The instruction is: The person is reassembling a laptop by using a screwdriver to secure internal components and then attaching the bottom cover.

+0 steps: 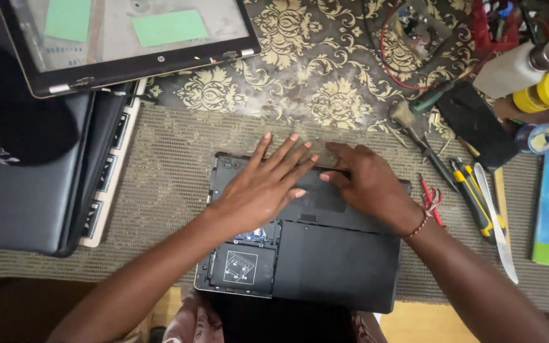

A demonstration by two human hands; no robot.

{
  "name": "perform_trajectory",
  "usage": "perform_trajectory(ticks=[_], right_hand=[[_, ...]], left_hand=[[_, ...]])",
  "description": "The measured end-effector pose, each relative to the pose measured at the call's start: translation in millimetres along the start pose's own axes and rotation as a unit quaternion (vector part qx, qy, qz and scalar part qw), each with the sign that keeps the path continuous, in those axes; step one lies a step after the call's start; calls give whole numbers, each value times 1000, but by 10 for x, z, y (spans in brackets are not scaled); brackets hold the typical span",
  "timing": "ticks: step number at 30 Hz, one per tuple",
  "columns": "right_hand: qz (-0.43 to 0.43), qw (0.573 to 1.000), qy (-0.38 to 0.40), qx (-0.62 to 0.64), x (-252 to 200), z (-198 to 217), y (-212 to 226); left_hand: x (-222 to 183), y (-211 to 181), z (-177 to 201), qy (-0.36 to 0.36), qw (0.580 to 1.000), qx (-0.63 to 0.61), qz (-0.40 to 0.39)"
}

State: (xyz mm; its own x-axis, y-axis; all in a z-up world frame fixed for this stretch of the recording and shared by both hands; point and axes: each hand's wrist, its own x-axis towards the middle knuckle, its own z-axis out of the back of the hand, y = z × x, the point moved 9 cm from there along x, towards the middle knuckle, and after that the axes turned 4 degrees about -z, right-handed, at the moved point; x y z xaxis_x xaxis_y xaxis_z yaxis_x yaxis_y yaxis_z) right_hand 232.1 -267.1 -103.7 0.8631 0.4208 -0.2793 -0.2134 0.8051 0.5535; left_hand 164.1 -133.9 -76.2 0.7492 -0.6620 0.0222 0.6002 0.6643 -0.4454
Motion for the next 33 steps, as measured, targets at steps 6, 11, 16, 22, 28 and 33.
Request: perform_trajectory(ticks=[6,11,16,22,28,33], right_hand=[[4,997,6,-79,-20,33,117],[-47,984,8,-172,59,-20,-114],[-52,974,6,-221,120,-3,-101],[-49,980,-62,-183,4,113,-117],[41,976,-198,-80,-1071,264,496],[115,948,-238,-177,-1991,-537,413]], left_hand=[[-41,37,-149,-46,996,69,-19],[-66,23,-163,-160,983,86,-28],[-127,-125,-214,-167,985,43,-5],[-147,-89,-253,-128,992,4,-1],[-79,-145,-245,-59,998,7,-5],[-14,-31,-482,-5,998,63,11]])
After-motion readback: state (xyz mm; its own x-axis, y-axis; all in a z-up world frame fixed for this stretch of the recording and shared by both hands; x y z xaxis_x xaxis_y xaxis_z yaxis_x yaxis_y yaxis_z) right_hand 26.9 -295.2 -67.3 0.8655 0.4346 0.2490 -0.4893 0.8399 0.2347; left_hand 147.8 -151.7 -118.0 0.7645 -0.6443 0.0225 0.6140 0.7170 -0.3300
